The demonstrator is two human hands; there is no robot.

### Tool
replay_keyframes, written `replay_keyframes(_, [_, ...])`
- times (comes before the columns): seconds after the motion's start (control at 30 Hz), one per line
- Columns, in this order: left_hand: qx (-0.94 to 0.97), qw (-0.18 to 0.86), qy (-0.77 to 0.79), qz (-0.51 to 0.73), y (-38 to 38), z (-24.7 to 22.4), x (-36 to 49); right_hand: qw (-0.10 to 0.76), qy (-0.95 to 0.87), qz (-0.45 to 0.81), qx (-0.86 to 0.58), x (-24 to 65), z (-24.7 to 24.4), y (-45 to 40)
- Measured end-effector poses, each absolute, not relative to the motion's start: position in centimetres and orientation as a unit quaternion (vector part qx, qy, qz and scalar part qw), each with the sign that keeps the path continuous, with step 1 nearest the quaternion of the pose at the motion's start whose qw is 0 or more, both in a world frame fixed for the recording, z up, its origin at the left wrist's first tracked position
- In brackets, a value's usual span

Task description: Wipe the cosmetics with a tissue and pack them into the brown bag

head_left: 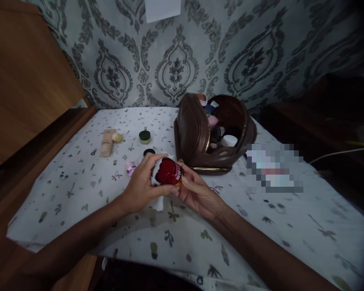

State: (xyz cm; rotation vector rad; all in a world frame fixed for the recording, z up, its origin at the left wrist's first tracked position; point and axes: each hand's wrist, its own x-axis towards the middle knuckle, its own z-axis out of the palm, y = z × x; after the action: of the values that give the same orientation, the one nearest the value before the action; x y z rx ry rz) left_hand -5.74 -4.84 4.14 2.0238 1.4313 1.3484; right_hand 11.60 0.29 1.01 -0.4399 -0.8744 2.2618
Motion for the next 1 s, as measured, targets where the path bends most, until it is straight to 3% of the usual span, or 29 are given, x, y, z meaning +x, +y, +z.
replay_keyframes(0.23, [0.683,0.187,0.557,0.434,-4.8,4.9,-5.6,0.367,-0.359,0.839,-0.176,11.6,1.1,0.6])
replay_keyframes(0.47, [0.703,0.1,0.587,0.39,-4.5,4.5,-6.7,0.385,-0.365,0.83,-0.175,11.4,1.5,0.4])
replay_keyframes(0.6, [0.751,0.061,0.505,0.422,-4.7,5.2,-7.6,0.392,-0.358,0.824,-0.196,11.4,1.6,0.5])
replay_keyframes(0.8, [0.702,-0.01,0.476,0.53,-5.3,5.9,-7.5,0.367,-0.361,0.836,-0.188,11.4,1.4,0.5])
replay_keyframes(1.0, [0.725,-0.042,0.448,0.522,-5.4,3.9,-6.4,0.299,-0.395,0.856,-0.144,11.2,1.3,-0.6])
